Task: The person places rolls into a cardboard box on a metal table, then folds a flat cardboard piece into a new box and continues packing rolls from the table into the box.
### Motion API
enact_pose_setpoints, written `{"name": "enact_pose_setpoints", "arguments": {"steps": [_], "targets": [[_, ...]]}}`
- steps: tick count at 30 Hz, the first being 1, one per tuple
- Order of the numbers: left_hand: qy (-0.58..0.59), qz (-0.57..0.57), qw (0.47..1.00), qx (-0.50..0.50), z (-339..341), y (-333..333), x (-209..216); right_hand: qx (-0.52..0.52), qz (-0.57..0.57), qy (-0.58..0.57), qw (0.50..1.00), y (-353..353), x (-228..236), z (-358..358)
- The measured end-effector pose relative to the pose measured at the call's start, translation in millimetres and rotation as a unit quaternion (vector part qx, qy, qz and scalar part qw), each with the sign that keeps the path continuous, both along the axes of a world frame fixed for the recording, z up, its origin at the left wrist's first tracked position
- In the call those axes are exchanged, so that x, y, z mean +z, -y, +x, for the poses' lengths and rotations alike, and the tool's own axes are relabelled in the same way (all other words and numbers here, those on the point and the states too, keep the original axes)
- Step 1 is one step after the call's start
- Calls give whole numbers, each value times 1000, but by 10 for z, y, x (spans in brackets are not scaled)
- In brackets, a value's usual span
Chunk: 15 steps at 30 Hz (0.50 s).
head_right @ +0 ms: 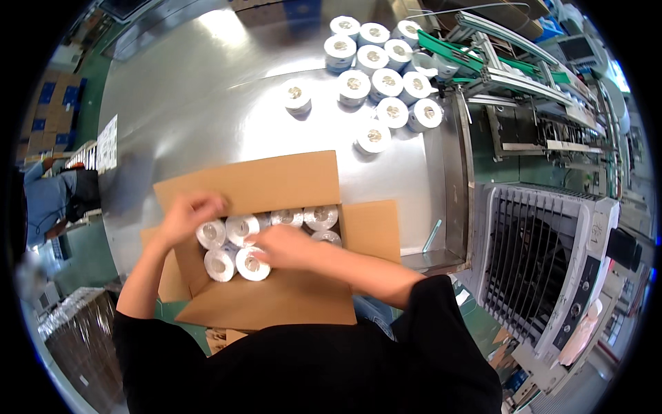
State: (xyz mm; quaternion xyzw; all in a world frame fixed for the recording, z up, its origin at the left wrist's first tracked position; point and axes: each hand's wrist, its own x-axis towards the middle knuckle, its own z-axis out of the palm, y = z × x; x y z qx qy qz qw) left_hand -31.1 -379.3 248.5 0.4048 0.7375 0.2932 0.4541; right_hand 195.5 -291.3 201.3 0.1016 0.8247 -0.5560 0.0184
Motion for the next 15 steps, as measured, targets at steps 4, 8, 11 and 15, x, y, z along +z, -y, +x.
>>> {"name": "enact_pose_setpoints", "arguments": {"steps": [4, 8, 11, 15], "targets": [[-212, 106, 969, 74, -411, -1159, -481, -463, 102, -75, 877, -1206, -12, 407], [-356, -41, 933, 7, -642, -2178, -1667, -430, 213, 198, 855, -2058, -740, 907], [-427, 87, 899, -31, -611, -2698, -2190, -345, 250, 342, 837, -2276, -1028, 994], [-249, -170, 945, -123, -282, -3115, -2301, -280, 213, 365, 862, -2564, -1407, 897]]}}
